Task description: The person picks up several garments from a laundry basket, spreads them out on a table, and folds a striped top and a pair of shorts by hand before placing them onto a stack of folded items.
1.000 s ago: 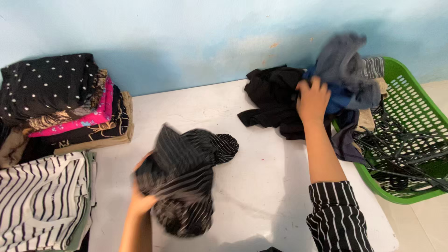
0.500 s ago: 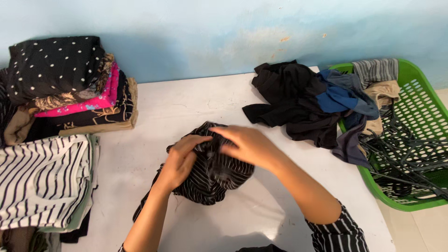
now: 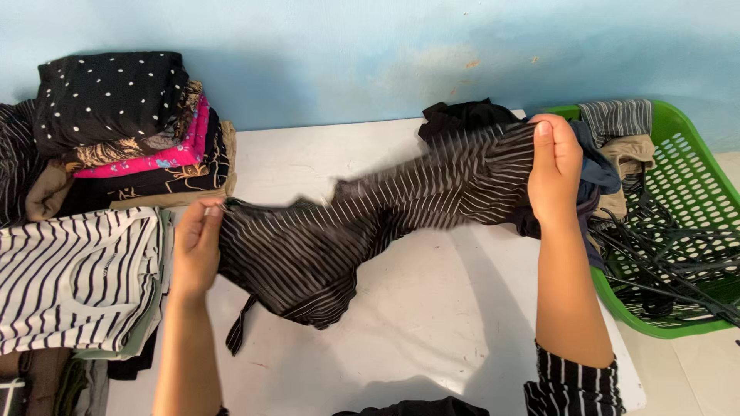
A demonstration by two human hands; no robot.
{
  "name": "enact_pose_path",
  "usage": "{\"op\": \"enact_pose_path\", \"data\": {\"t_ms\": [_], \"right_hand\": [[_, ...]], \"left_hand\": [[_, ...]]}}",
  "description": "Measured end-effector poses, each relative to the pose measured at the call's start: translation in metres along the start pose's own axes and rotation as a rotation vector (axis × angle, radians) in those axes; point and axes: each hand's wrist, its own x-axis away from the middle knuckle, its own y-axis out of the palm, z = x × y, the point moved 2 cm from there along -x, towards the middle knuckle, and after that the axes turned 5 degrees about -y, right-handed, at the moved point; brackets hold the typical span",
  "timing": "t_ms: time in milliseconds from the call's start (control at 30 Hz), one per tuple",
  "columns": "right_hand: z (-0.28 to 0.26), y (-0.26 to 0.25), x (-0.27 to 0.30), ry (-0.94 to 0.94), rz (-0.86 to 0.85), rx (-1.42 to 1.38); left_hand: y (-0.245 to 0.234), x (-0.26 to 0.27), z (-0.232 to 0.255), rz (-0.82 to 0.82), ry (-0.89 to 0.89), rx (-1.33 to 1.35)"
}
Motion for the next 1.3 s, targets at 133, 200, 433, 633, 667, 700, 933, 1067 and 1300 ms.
{"op": "enact_pose_path", "data": {"t_ms": [133, 200, 433, 633, 667, 700, 933, 1067, 1300], "right_hand": [[-0.001, -0.008, 0.004, -0.036, -0.138, 0.088], [-0.012, -0.009, 0.0, 0.042, -0.203, 0.05], [-0.024, -0.012, -0.004, -0.279, -0.423, 0.68], [0.018, -0.001, -0.027, 0.129, -0.341, 0.14], [0.017, 0.003, -0.031, 0.232, -0.41, 0.23], [0.009, 0.005, -0.035, 0.229, -0.412, 0.23], [-0.008, 0.017, -0.04, -0.5, -0.311, 0.953], [0.068, 0.027, -0.055, 0.18, -0.595, 1.332], [0.078, 0.021, -0.143, 0.086, -0.002, -0.366]], "left_hand": [[-0.004, 0.012, 0.057, -0.312, 0.369, -0.63], [-0.015, 0.006, 0.055, -0.157, 0.057, -0.913], [-0.056, -0.021, -0.001, 0.14, 0.021, -0.473], [-0.024, -0.049, 0.041, -0.45, 0.166, -0.636], [-0.025, -0.061, 0.045, -0.289, 0.195, -0.903], [-0.03, -0.067, 0.045, -0.115, 0.218, -1.162], [-0.099, -0.111, -0.026, 0.254, 0.215, -0.672], [-0.093, -0.152, -0.053, 0.121, -0.472, -0.48], [-0.018, -0.224, 0.101, 0.198, -0.029, 0.177]]}}
